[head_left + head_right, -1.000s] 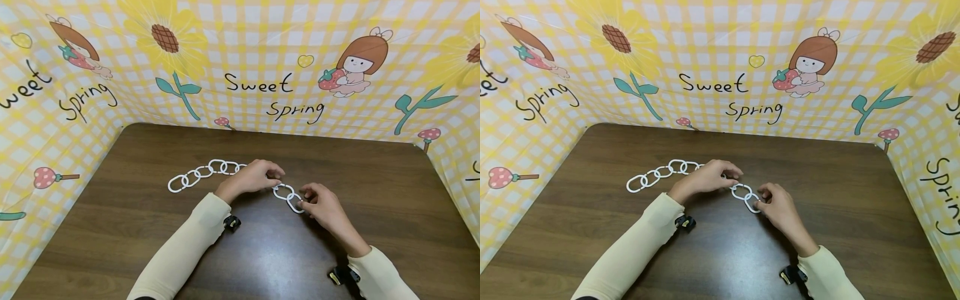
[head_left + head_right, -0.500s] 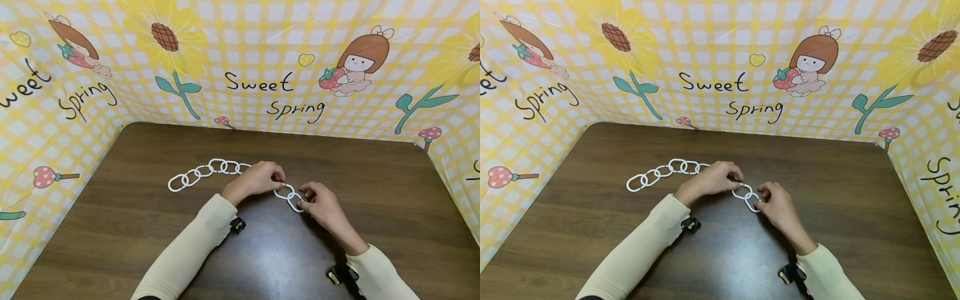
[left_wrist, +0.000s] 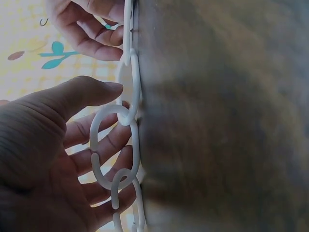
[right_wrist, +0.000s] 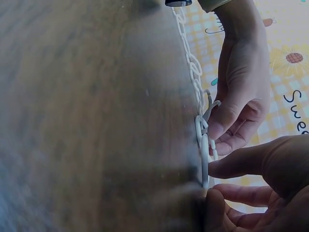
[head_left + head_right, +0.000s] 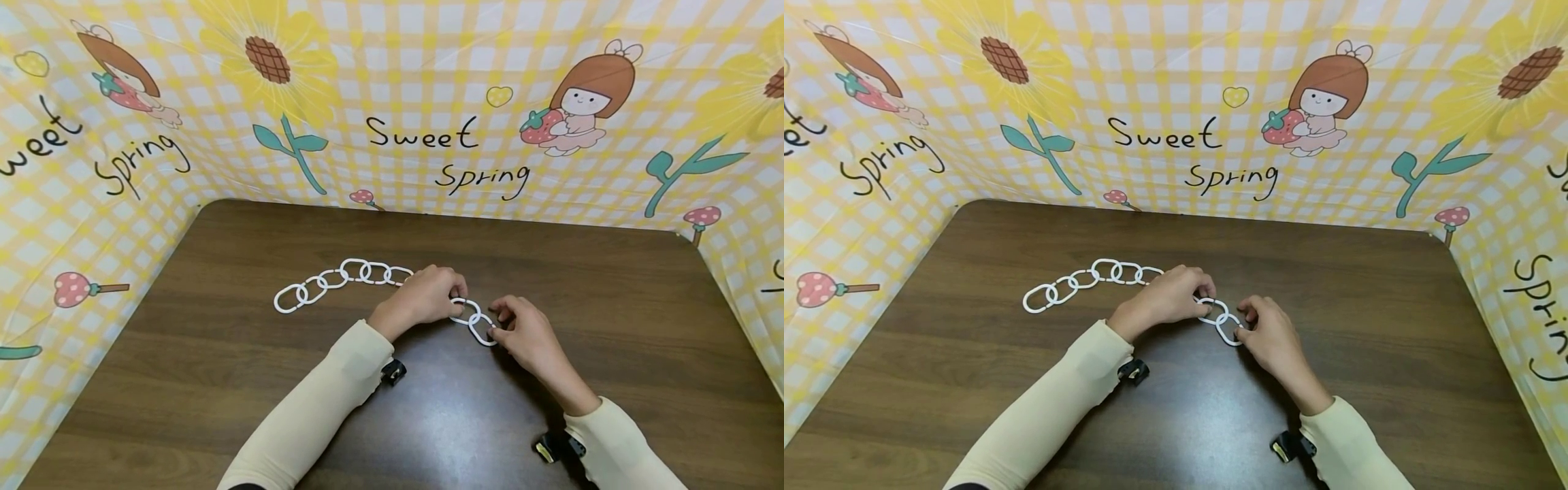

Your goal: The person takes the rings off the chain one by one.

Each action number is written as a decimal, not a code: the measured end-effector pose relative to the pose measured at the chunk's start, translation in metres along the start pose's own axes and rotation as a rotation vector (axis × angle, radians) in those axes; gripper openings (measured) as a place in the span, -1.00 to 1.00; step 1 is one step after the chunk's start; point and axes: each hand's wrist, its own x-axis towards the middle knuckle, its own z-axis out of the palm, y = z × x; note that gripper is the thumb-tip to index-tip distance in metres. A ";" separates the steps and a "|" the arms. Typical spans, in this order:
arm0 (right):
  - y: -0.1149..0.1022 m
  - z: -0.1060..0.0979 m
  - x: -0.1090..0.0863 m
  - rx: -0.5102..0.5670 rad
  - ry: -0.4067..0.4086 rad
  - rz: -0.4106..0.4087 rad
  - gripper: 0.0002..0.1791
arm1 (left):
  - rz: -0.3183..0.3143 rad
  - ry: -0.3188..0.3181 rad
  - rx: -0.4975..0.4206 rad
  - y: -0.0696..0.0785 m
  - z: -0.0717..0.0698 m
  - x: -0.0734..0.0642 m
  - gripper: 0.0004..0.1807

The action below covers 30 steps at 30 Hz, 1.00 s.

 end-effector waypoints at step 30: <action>-0.001 0.000 0.003 -0.112 0.024 -0.033 -0.68 | -0.009 0.042 0.007 0.006 0.003 -0.001 -0.92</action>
